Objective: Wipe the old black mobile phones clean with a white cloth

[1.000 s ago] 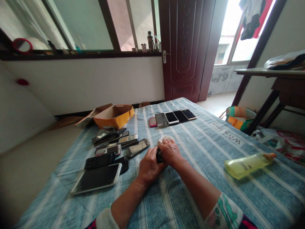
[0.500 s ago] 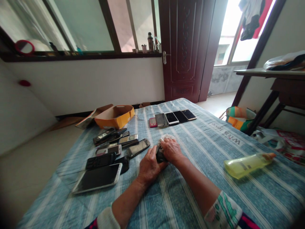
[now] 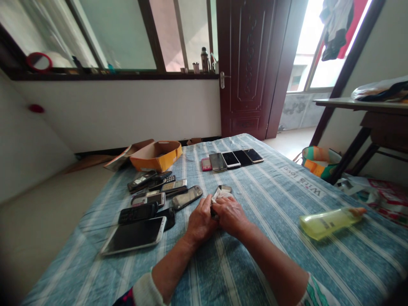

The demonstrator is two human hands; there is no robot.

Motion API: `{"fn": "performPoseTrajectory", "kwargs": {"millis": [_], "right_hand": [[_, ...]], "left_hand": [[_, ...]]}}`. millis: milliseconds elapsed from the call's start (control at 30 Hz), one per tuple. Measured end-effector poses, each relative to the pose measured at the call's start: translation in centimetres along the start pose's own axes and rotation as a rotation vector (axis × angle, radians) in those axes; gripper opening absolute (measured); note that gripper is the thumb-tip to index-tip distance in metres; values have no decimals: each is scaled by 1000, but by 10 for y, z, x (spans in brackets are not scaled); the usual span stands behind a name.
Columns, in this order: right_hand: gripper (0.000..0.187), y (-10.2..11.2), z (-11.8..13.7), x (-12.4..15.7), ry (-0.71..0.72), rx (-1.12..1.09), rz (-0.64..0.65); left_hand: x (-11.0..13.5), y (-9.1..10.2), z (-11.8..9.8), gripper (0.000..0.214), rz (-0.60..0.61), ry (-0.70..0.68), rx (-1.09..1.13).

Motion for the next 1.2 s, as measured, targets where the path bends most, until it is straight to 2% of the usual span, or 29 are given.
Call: {"fn": "performPoseTrajectory", "kwargs": {"millis": [333,533,667,967,1200], "right_hand": [[25,2,0,3,-15,-18,-6],[28,0,-4,4,-2,-46,-27],[28,1,-6,5,35,-81,-80],[27,3,-8,6,59,-108,-146],[31,4,-8,6,73,-127,-150]], "left_hand": [[-1,0,1,71,54,-31,57],[-10,7,6,47,113,-102,262],[-14,8,12,32,150,-94,409],[-15,5,21,36,108,-63,594],[-18,5,27,23,26,-21,645]]}}
Point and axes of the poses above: each hand's wrist, its own x-axis away from the middle knuckle, its own y-axis out of the back of the hand, z = x × y, the point moved 9 cm from there along -x, towards the middle knuckle, and after that the axes turned 7 degrees about -z, right-handed, at the moved point
